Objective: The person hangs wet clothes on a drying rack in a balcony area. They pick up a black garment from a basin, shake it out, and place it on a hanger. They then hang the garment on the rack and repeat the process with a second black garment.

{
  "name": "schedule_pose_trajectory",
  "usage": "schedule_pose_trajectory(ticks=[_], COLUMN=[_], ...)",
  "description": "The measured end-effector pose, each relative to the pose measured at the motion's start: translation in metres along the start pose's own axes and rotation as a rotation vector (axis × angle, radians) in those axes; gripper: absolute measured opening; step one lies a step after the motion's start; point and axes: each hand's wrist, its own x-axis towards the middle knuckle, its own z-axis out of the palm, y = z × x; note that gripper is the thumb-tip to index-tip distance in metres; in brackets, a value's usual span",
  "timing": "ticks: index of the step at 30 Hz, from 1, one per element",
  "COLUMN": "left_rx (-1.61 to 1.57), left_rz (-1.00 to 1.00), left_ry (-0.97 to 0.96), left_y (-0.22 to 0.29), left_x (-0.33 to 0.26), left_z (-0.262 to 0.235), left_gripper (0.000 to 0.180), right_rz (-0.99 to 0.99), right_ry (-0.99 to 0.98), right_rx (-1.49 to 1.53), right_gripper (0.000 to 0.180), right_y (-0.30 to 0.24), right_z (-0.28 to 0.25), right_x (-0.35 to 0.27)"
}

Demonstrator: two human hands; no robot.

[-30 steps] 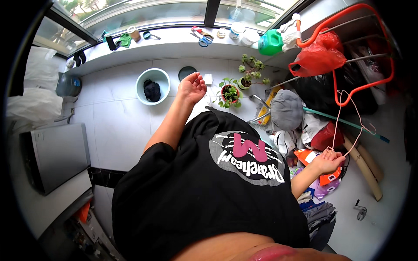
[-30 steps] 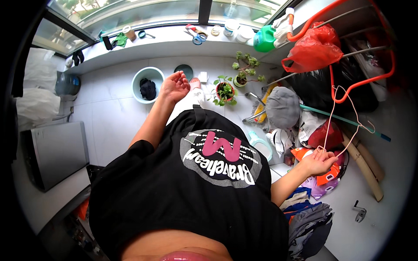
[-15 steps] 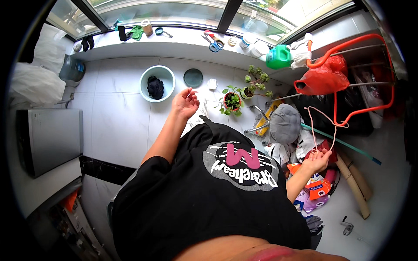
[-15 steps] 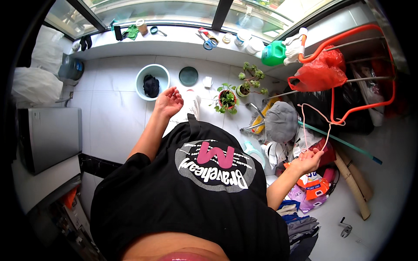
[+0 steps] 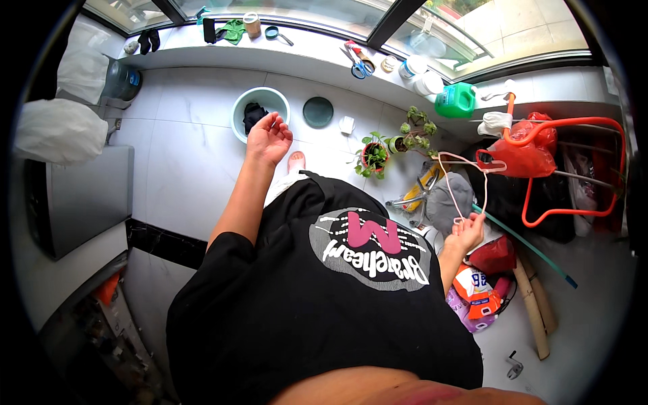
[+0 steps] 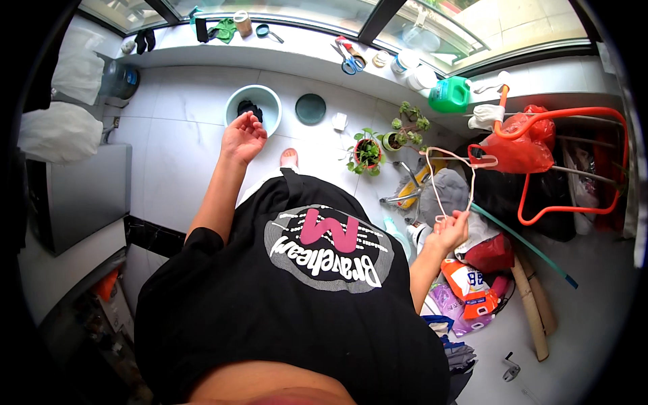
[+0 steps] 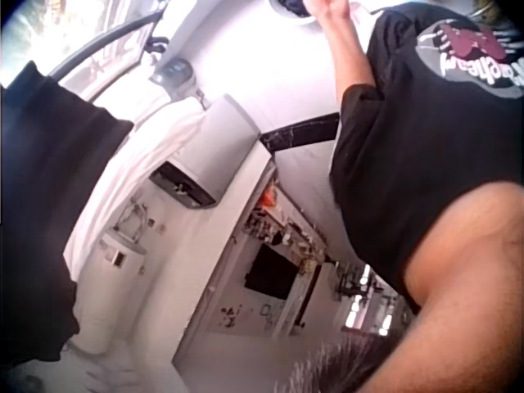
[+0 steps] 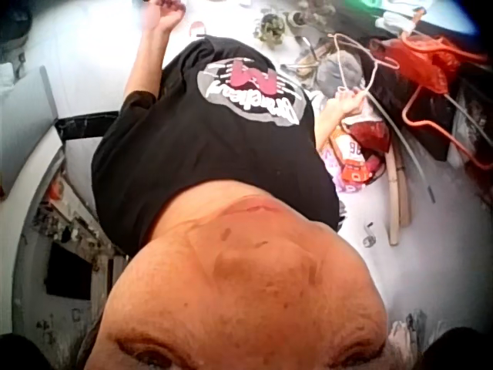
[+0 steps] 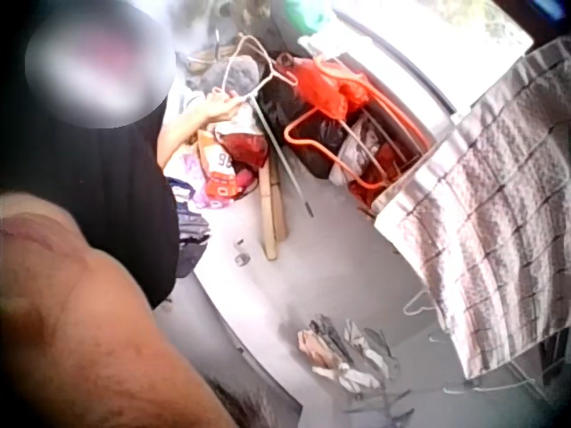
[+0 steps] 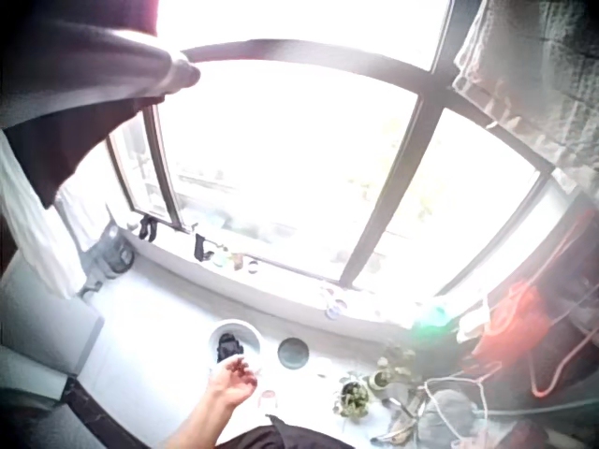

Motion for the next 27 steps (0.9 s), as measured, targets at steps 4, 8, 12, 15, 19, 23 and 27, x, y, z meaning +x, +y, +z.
schedule_pose_trajectory(ticks=[4, 8, 12, 15, 19, 23, 27], left_rx=[0.013, 0.007, -0.01, -0.026, -0.033, -0.049, -0.102], left_rz=[-0.002, -0.025, -0.011, -0.022, 0.005, 0.068, 0.085], left_ry=[-0.021, 0.011, 0.048, 0.024, 0.018, 0.066, 0.082], left_y=[0.019, 0.029, 0.036, 0.039, 0.039, 0.038, 0.028], left_x=[0.004, 0.011, 0.016, 0.018, 0.021, 0.027, 0.036], left_z=[0.002, -0.006, -0.01, -0.002, 0.003, 0.006, 0.016], left_gripper=[0.007, 0.006, 0.006, 0.006, 0.006, 0.008, 0.006], right_rz=[-0.002, 0.028, -0.018, -0.053, -0.065, -0.053, -0.061], right_ry=[-0.151, -0.248, -0.312, -0.336, -0.388, -0.485, -0.584], right_rx=[-0.065, -0.071, -0.159, -0.209, -0.221, -0.209, -0.284], right_gripper=[0.033, 0.032, 0.032, 0.032, 0.033, 0.032, 0.033], right_y=[0.019, 0.027, 0.032, 0.034, 0.038, 0.041, 0.039], right_z=[0.03, 0.054, 0.069, 0.078, 0.094, 0.122, 0.146], right_x=[-0.016, -0.033, -0.041, -0.04, -0.025, -0.006, 0.017])
